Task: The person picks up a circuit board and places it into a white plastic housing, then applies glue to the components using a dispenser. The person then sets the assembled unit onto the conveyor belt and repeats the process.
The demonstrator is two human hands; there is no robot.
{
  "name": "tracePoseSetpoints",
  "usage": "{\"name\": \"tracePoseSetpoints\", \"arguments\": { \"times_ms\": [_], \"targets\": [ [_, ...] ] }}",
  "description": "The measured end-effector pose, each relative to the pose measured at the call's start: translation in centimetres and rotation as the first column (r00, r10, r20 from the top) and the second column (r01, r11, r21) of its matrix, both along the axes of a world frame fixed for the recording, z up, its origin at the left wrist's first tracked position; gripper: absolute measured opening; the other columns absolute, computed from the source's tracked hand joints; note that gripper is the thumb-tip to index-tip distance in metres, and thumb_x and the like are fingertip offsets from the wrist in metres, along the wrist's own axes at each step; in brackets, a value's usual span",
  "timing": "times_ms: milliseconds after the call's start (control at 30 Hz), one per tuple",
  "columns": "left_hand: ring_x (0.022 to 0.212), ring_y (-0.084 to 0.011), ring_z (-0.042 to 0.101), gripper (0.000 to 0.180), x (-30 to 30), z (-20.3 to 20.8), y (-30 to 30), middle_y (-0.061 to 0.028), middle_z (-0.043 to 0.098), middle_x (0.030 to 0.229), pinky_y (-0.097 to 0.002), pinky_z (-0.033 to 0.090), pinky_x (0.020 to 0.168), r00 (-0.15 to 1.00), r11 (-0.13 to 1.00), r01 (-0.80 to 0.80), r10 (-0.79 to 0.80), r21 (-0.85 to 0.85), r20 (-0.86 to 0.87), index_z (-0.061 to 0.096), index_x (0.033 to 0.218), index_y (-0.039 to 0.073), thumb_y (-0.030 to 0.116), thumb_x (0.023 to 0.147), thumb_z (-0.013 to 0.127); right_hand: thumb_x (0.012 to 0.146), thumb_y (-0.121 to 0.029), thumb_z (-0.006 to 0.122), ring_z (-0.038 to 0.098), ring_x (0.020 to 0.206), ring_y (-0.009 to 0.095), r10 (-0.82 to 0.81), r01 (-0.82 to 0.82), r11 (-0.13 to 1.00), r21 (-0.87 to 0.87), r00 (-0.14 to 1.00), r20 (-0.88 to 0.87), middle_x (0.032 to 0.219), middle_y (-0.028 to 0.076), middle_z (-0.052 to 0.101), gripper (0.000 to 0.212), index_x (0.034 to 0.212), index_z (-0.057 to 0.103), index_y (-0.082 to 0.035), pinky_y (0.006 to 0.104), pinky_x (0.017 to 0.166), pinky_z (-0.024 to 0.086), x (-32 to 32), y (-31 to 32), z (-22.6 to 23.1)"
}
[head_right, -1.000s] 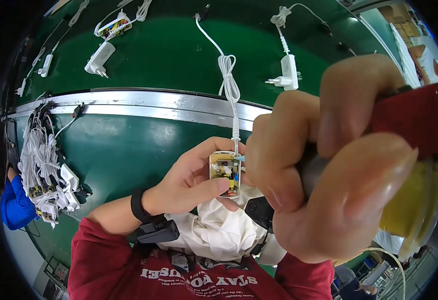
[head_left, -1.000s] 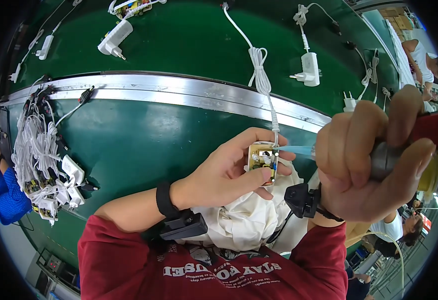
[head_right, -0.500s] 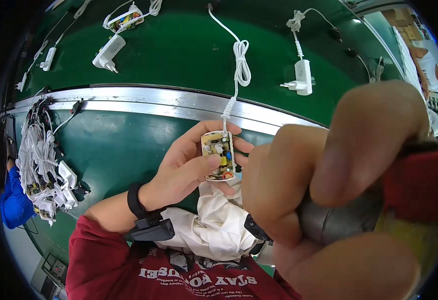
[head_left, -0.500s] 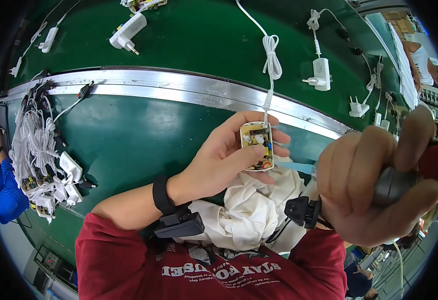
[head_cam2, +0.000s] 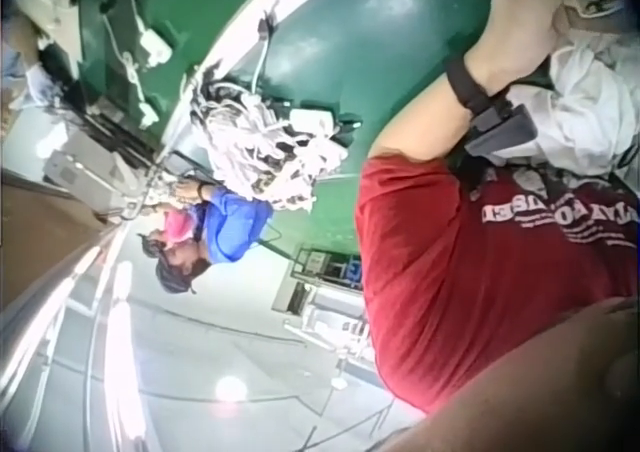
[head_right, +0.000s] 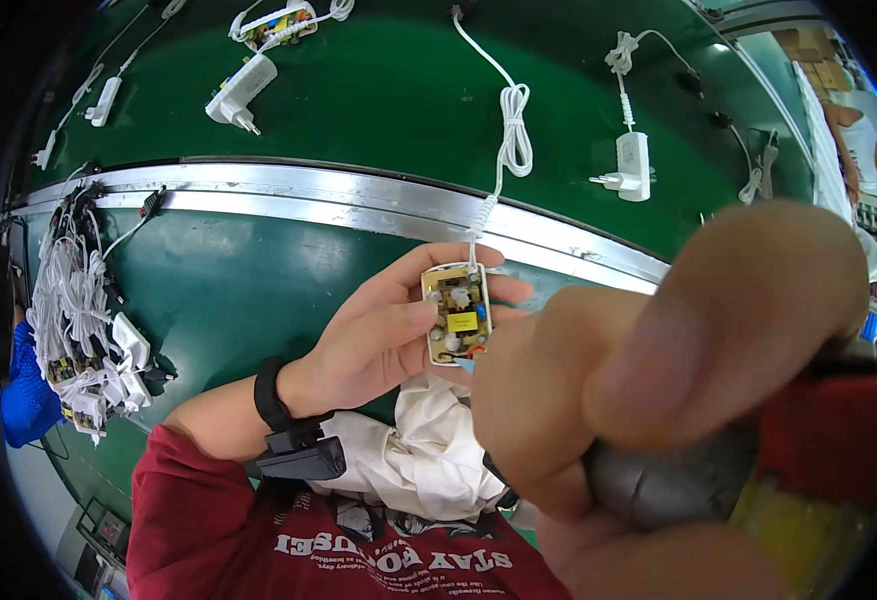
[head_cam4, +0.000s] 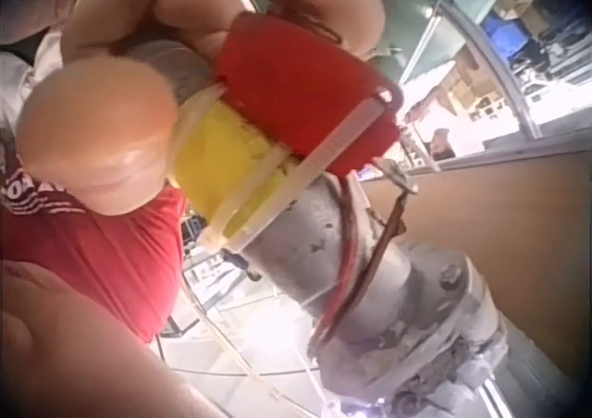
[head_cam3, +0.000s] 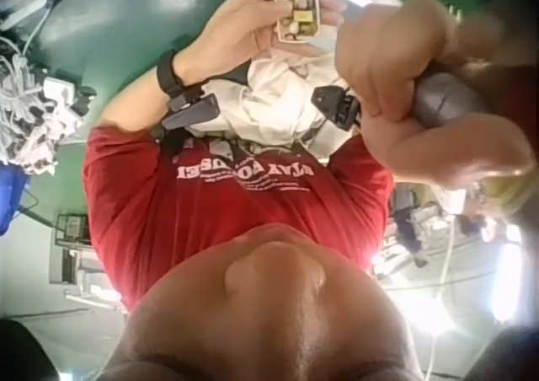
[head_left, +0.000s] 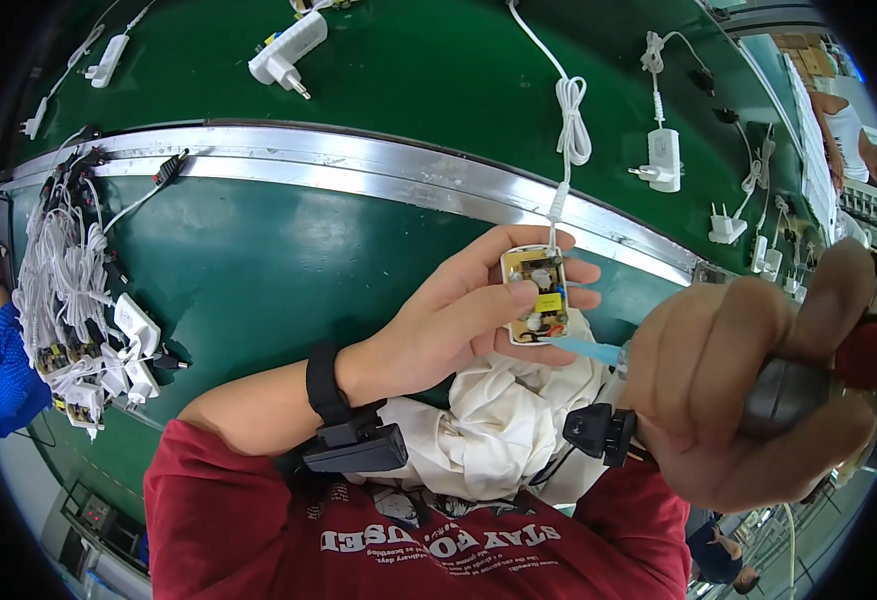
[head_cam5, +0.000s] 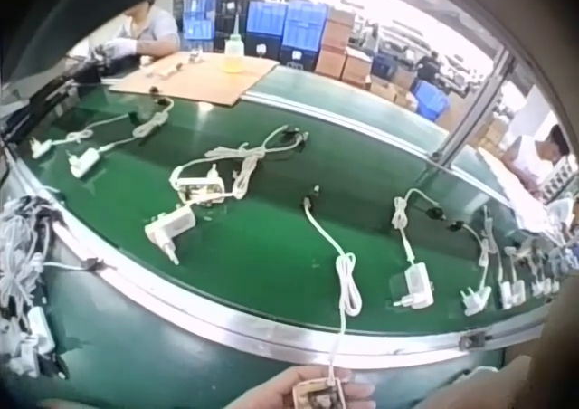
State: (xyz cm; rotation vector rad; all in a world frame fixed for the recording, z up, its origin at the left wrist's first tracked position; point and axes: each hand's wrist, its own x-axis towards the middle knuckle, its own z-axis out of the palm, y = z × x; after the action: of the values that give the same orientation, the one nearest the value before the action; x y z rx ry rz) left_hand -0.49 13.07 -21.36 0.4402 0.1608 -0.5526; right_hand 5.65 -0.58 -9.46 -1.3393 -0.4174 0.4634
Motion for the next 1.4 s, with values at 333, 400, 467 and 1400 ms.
{"name": "tracePoseSetpoints", "arguments": {
  "times_ms": [333, 400, 467, 1400],
  "targets": [
    [0.124, -0.0283, 0.047, 0.058, 0.2, -0.1, 0.2, -0.0190, 0.036, 0.140, -0.0447, 0.046, 0.097, 0.997, 0.984, 0.032, -0.044, -0.178, -0.063, 0.021, 0.140, 0.002, 0.027, 0.095, 0.046, 0.094, -0.049, 0.044, 0.038, 0.036, 0.008, -0.058, 0.058, 0.998, 0.017, 0.998, -0.012, 0.052, -0.001, 0.042, 0.044, 0.111, 0.030, -0.010, 0.0227, 0.036, 0.031, 0.1, -0.1, -0.9],
    [0.124, -0.0282, 0.046, 0.058, 0.2, -0.2, 0.2, -0.0189, 0.036, 0.140, -0.0446, 0.046, 0.097, 0.997, 0.984, 0.030, -0.042, -0.176, -0.062, 0.022, 0.140, 0.002, 0.027, 0.095, 0.046, 0.094, -0.049, 0.043, 0.037, 0.036, 0.008, -0.073, 0.074, 0.997, 0.025, 0.997, -0.013, 0.051, -0.001, 0.041, 0.045, 0.112, 0.030, -0.009, 0.0228, 0.036, 0.030, 0.1, -0.1, -1.2],
    [0.125, -0.0280, 0.046, 0.058, 0.2, -0.2, 0.2, -0.0187, 0.036, 0.141, -0.0444, 0.046, 0.097, 0.998, 0.984, 0.028, -0.039, -0.174, -0.059, 0.022, 0.140, 0.002, 0.028, 0.095, 0.047, 0.095, -0.048, 0.043, 0.036, 0.036, 0.008, -0.089, 0.089, 0.995, 0.037, 0.996, -0.012, 0.051, -0.001, 0.041, 0.047, 0.114, 0.030, -0.008, 0.0228, 0.036, 0.029, 0.2, -0.1, -1.4],
    [0.086, -0.0272, 0.059, 0.022, 9.3, 2.5, 8.4, -0.0133, 0.057, 0.090, -0.0352, 0.052, 0.063, 0.830, -0.750, -0.558, -0.501, 0.356, 0.244, 0.049, 0.091, 0.002, 0.014, 0.077, 0.060, 0.097, -0.046, 0.040, 0.029, 0.038, 0.005, -0.134, 0.127, 0.991, 0.051, 0.972, 0.191, 0.050, -0.003, 0.033, 0.045, 0.111, 0.034, -0.003, 0.0211, 0.037, 0.023, 0.8, 0.1, -1.4]
  ]
}}
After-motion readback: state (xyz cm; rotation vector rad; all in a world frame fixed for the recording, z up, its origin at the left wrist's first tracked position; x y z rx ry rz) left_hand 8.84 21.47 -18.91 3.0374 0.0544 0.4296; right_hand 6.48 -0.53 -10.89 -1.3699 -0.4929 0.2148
